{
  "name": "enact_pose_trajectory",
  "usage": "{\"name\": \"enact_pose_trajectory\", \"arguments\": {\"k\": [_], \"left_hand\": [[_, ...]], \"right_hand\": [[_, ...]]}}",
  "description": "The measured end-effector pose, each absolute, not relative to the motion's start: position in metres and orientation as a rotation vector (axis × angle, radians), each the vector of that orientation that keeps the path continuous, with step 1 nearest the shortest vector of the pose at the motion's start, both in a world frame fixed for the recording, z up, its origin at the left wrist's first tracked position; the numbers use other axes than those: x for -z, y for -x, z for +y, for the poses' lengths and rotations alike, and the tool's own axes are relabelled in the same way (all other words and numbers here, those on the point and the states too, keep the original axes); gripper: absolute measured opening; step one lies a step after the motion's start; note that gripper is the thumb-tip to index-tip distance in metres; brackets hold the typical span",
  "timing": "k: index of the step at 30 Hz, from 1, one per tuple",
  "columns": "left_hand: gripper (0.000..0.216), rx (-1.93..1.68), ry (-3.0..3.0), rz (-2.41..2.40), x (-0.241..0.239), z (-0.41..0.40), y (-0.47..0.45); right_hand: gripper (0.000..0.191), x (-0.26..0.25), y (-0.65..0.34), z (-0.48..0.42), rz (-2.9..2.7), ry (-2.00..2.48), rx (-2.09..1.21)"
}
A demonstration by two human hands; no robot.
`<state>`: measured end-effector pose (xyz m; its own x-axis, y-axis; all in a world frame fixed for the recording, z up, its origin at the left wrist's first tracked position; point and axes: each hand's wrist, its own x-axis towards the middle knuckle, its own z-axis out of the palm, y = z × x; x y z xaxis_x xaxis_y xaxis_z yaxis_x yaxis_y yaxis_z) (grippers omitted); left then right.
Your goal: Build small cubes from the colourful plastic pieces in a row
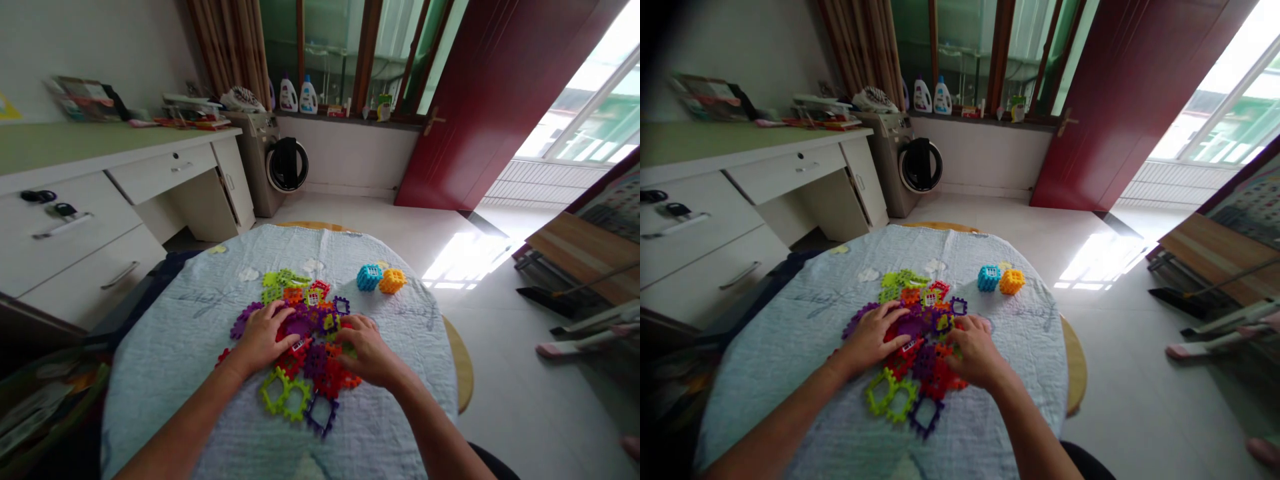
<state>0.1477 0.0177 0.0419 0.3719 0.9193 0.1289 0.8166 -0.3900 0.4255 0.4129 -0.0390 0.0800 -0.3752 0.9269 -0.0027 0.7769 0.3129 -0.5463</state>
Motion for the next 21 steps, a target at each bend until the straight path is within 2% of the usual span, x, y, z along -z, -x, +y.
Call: {"name": "enact_pose_trajectory", "arguments": {"k": [3, 5, 8, 12, 16, 19, 21], "left_hand": [[0.055, -0.468, -2.358, 1.483, -0.046, 0.019, -0.16], [0.049, -0.487, -2.378, 1.45, -0.05, 0.024, -0.168], [0.028, -0.498, -2.421, 1.446, -0.059, 0.035, -0.184], [0.019, -0.531, -2.477, 1.655, -0.077, 0.054, -0.212], [0.039, -0.582, -2.526, 1.724, -0.091, 0.079, -0.253], [0.055, -0.506, -2.487, 1.42, -0.089, 0.104, -0.294], [0.078, -0.468, -2.325, 1.268, -0.081, 0.121, -0.322]], "right_hand": [[0.046, -0.078, -0.425, -0.038, -2.167, 1.782, -0.593], [0.06, -0.075, -0.427, -0.037, -2.11, 1.909, -0.586], [0.054, -0.07, -0.419, -0.037, -2.08, 1.885, -0.659], [0.054, -0.074, -0.404, -0.038, -2.12, 1.49, -0.786], [0.048, -0.082, -0.415, -0.033, -2.125, 1.302, -0.861], [0.035, -0.079, -0.447, -0.021, -1.895, 1.461, -0.76], [0.033, -0.072, -0.474, -0.009, -1.633, 1.623, -0.637]]}}
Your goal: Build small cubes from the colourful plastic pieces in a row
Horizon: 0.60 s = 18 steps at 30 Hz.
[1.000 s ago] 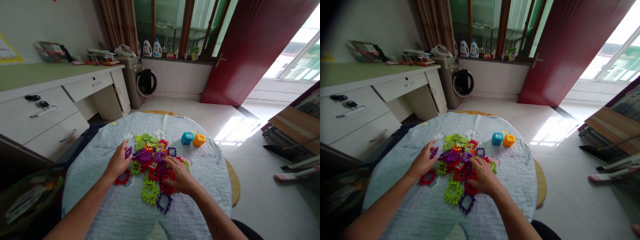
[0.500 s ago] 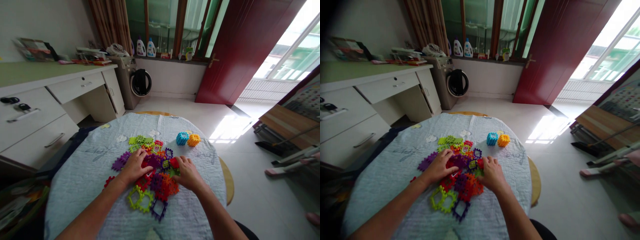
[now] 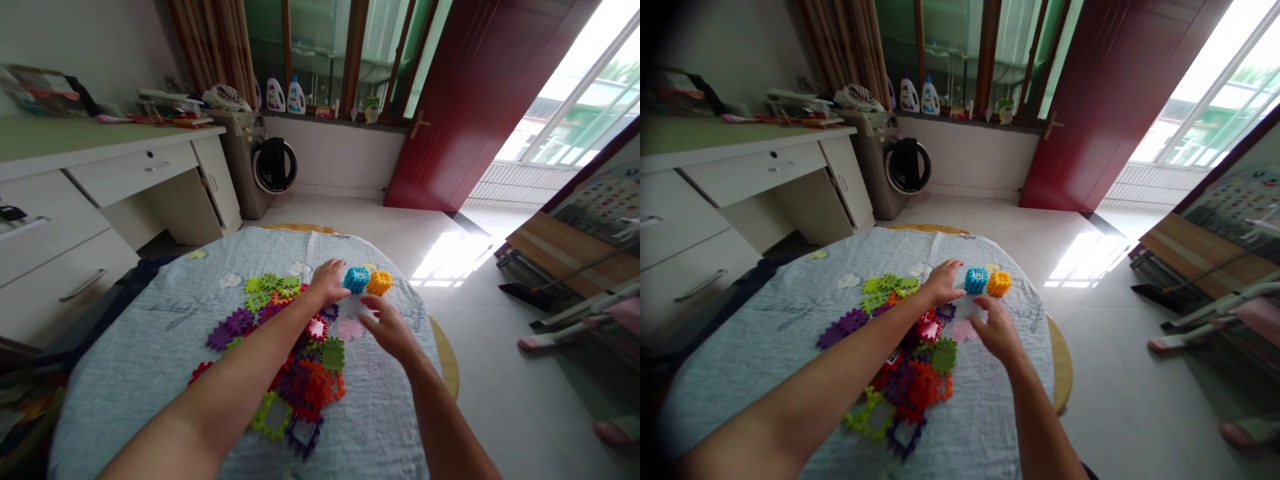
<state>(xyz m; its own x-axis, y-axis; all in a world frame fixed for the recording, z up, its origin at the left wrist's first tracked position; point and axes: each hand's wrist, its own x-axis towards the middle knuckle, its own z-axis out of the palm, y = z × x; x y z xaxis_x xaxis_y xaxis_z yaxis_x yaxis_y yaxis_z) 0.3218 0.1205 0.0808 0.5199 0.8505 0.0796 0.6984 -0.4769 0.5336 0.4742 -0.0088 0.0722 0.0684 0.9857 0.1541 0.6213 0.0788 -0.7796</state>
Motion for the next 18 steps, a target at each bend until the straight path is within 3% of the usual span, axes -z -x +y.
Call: {"name": "enact_pose_trajectory", "arguments": {"k": [3, 5, 13, 15, 18], "left_hand": [[0.101, -0.429, -2.232, 1.252, -0.062, 0.138, -0.356], [0.1, -0.41, -2.195, 1.256, -0.05, 0.144, -0.369], [0.055, -0.424, -2.186, 1.247, -0.039, 0.133, -0.357], [0.054, -0.435, -2.192, 1.238, -0.045, 0.13, -0.342], [0.058, -0.477, -2.187, 1.23, -0.064, 0.121, -0.309]], "right_hand": [[0.045, -0.057, -0.511, 0.011, -1.29, 1.797, -0.519], [0.062, -0.046, -0.529, 0.023, -1.159, 1.882, -0.48], [0.113, -0.003, -0.546, 0.06, -1.147, 1.857, -0.422], [0.115, 0.0, -0.54, 0.065, -1.156, 1.879, -0.449], [0.099, 0.002, -0.527, 0.071, -1.255, 1.995, -0.306]]}}
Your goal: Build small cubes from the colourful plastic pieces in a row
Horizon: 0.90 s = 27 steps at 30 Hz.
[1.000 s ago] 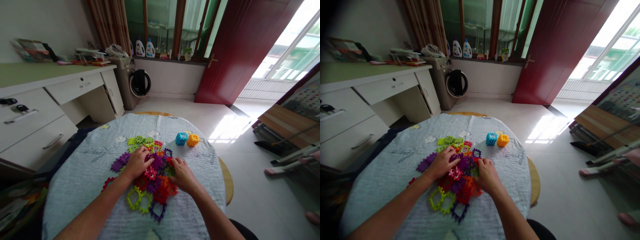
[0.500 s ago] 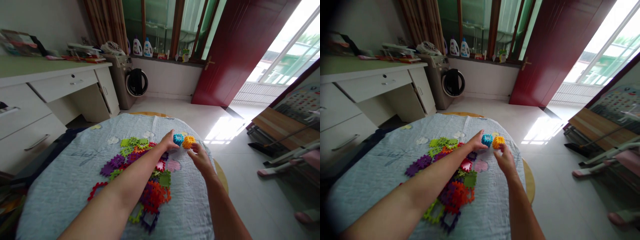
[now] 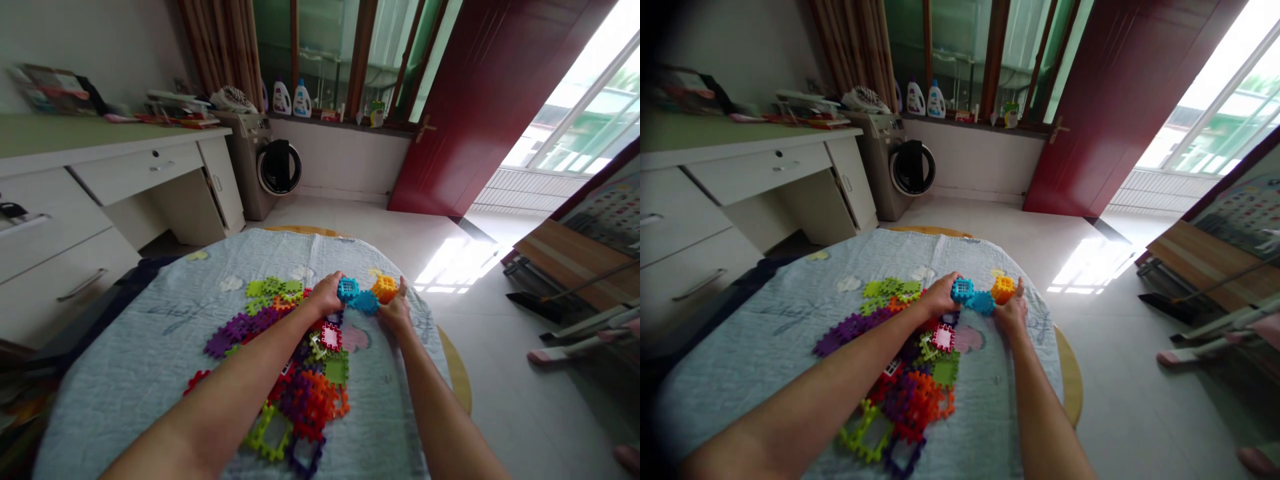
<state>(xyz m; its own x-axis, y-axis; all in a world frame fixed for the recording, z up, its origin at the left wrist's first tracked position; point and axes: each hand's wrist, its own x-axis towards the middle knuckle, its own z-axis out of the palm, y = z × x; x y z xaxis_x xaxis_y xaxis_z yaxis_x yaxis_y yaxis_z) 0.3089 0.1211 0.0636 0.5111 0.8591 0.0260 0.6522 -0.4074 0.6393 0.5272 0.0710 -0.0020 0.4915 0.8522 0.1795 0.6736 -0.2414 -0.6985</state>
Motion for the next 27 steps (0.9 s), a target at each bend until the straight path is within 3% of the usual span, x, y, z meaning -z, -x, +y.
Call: {"name": "enact_pose_trajectory", "arguments": {"k": [4, 9, 17, 22, 27], "left_hand": [[0.064, -0.627, -2.127, 1.171, -0.101, 0.094, -0.246], [0.059, -0.673, -1.992, 1.423, -0.121, 0.047, -0.161], [0.076, -0.931, -1.718, 1.424, -0.049, -0.012, -0.107], [0.066, -0.945, -2.062, 1.563, -0.023, -0.034, -0.111], [0.061, -0.873, -2.278, 1.76, -0.012, -0.025, -0.116]], "right_hand": [[0.07, 0.002, -0.514, 0.078, -1.374, 2.01, -0.124], [0.058, -0.005, -0.502, 0.078, -1.478, 1.889, -0.179], [0.063, -0.035, -0.429, 0.044, -1.921, 1.447, -0.513], [0.058, -0.063, -0.373, 0.015, -1.967, 1.24, -0.618], [0.051, -0.075, -0.35, -0.003, -1.853, 1.399, -0.789]]}}
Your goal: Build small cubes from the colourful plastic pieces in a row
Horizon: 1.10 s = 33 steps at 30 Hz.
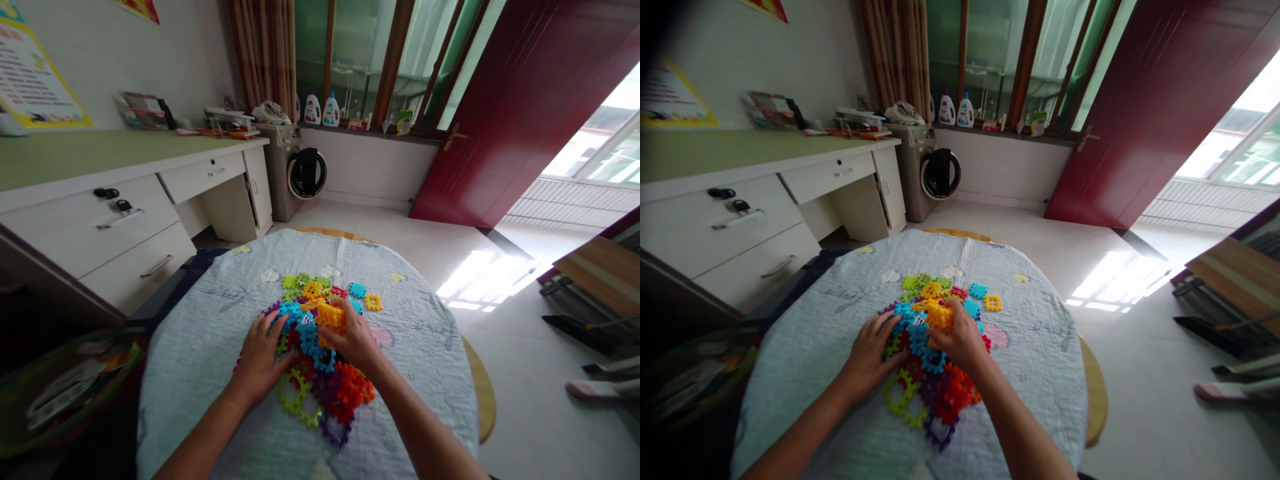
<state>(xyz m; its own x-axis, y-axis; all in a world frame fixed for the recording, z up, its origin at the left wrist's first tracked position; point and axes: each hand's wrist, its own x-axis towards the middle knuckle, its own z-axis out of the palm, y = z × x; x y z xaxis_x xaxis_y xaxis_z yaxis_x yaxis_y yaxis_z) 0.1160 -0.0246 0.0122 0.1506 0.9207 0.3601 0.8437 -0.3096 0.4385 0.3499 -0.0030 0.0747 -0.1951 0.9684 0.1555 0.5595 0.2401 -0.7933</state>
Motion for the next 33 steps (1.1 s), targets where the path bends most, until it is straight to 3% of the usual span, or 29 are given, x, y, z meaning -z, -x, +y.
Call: {"name": "enact_pose_trajectory", "arguments": {"k": [5, 9, 11, 17, 21, 24, 28, 33], "left_hand": [[0.047, -0.814, -2.31, 1.795, -0.025, -0.014, -0.147], [0.052, -0.724, -2.341, 1.652, -0.035, -0.019, -0.174], [0.063, -0.673, -2.325, 1.704, -0.035, -0.025, -0.175], [0.109, -0.412, -1.993, 2.048, -0.024, -0.051, -0.133], [0.135, -0.276, -2.046, 1.943, -0.015, -0.066, -0.129], [0.137, -0.42, -2.156, 1.82, -0.008, -0.064, -0.147], [0.136, -0.667, -2.175, 1.685, -0.003, -0.05, -0.166], [0.126, -0.852, -2.093, 1.482, -0.015, -0.033, -0.173]], "right_hand": [[0.05, -0.066, -0.361, 0.004, -1.668, 1.611, -0.707], [0.075, -0.055, -0.384, 0.017, -1.794, 1.68, -0.674], [0.084, -0.052, -0.395, 0.022, -1.859, 1.713, -0.681], [0.085, -0.049, -0.404, 0.025, -1.862, 2.121, -0.553], [0.083, -0.048, -0.384, 0.019, -1.976, 1.992, -0.591], [0.088, -0.045, -0.37, 0.015, -1.949, 1.831, -0.699], [0.098, -0.046, -0.368, 0.015, -1.737, 1.549, -1.093], [0.095, -0.056, -0.378, 0.016, -1.401, 1.378, -1.49]]}}
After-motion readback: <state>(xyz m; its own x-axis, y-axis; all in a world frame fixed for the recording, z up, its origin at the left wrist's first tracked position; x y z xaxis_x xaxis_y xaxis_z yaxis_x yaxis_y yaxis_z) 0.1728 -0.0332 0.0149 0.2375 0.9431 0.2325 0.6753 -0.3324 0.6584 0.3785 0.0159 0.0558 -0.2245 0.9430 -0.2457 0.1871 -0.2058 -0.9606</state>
